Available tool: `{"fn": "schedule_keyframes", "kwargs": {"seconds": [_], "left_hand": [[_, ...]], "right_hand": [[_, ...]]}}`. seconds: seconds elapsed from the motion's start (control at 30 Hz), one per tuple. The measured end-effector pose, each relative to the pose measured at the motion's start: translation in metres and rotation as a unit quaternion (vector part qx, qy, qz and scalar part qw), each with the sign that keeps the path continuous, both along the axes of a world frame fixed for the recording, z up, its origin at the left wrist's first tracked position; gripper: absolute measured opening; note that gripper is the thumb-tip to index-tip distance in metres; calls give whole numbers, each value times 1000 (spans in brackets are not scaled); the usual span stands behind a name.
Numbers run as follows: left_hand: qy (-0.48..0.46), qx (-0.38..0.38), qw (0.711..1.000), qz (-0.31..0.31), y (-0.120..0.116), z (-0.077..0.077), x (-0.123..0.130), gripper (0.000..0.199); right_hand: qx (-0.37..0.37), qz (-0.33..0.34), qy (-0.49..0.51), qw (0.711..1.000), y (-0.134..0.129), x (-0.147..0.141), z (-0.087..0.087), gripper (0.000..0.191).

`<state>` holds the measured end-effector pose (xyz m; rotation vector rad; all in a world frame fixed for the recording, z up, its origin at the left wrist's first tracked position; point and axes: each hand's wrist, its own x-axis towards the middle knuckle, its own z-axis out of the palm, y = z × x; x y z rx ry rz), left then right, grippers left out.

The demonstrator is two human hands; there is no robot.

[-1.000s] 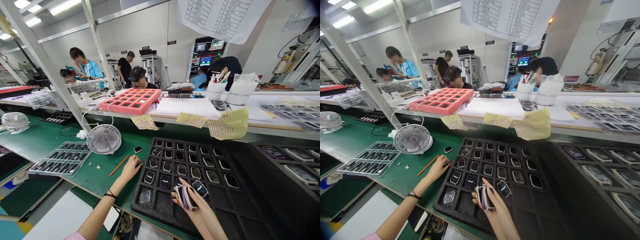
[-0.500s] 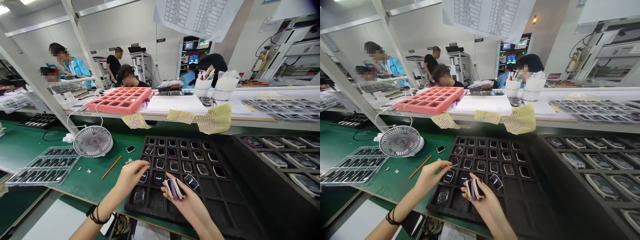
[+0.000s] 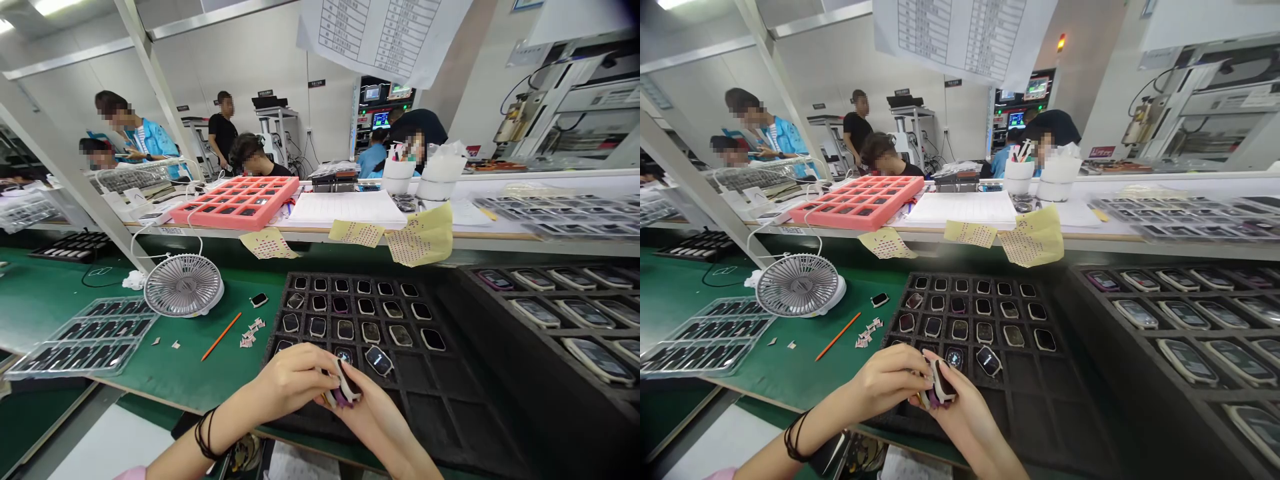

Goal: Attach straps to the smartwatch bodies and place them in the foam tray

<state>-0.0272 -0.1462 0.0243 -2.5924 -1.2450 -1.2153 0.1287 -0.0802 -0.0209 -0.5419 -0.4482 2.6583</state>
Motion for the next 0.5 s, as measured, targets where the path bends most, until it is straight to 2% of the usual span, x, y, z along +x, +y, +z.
{"fn": "schedule_keyframes", "kwargs": {"seconds": [0.2, 0.37, 0.5], "left_hand": [[-66, -126, 989, -48, 4, 6, -5, 13], [-101, -289, 949, -77, 4, 11, -9, 30], [-131, -326, 934, -72, 1, 7, -10, 28]], "right_hand": [[19, 31, -4, 999, -8, -1, 5, 32], [46, 87, 10, 995, -14, 4, 6, 35], [63, 108, 15, 992, -15, 5, 3, 38]]}}
